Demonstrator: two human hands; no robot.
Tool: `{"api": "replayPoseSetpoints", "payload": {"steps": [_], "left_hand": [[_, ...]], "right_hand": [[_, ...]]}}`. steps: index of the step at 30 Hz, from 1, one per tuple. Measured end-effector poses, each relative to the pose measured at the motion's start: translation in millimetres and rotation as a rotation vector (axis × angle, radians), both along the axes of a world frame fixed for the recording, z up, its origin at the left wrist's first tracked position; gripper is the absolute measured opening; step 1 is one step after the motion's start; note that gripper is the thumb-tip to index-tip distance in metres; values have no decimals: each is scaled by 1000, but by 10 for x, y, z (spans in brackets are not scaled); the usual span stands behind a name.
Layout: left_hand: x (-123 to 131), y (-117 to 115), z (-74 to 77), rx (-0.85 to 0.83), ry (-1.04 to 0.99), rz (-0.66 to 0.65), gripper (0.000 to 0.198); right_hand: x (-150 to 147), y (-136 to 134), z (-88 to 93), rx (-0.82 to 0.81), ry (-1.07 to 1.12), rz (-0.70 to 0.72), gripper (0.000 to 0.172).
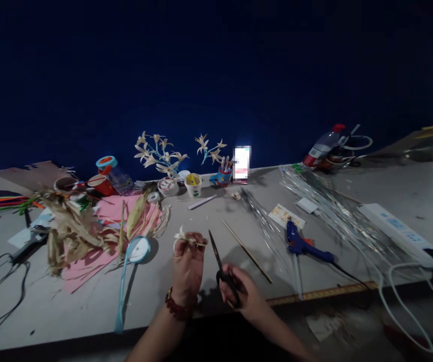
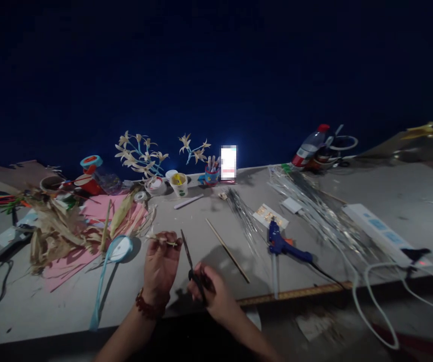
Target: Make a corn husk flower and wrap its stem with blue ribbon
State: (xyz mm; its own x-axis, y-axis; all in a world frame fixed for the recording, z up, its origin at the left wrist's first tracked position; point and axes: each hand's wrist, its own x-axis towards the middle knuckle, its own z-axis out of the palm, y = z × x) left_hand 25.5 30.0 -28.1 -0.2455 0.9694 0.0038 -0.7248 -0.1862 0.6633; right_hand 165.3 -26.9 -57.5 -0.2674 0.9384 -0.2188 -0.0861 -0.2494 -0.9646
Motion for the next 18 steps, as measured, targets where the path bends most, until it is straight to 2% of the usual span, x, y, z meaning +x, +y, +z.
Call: {"api": "replayPoseSetpoints", "payload": {"steps": [2, 4, 7, 9, 12, 18], "left_hand": [[2, 22, -35, -22, 7, -12, 25], [-10, 21, -73, -25, 65, -34, 22], [-44, -24, -113, -29, 260, -44, 16], [-75, -71, -123, -42, 402, -27, 15], [-135, -137, -130, -38, 554, 2, 17], [-258, -209, -148, 100, 721, 4, 17]], "right_hand": [[156, 93, -9, 93, -208, -71, 45], [375, 205, 11, 214, -516, -105, 41], [720, 345, 41, 303, -1009, -117, 28], [888, 402, 33, 305, -1245, -121, 18], [997, 461, -6, 317, -1446, -86, 16], [940, 578, 4, 280, -1580, -58, 19]]}}
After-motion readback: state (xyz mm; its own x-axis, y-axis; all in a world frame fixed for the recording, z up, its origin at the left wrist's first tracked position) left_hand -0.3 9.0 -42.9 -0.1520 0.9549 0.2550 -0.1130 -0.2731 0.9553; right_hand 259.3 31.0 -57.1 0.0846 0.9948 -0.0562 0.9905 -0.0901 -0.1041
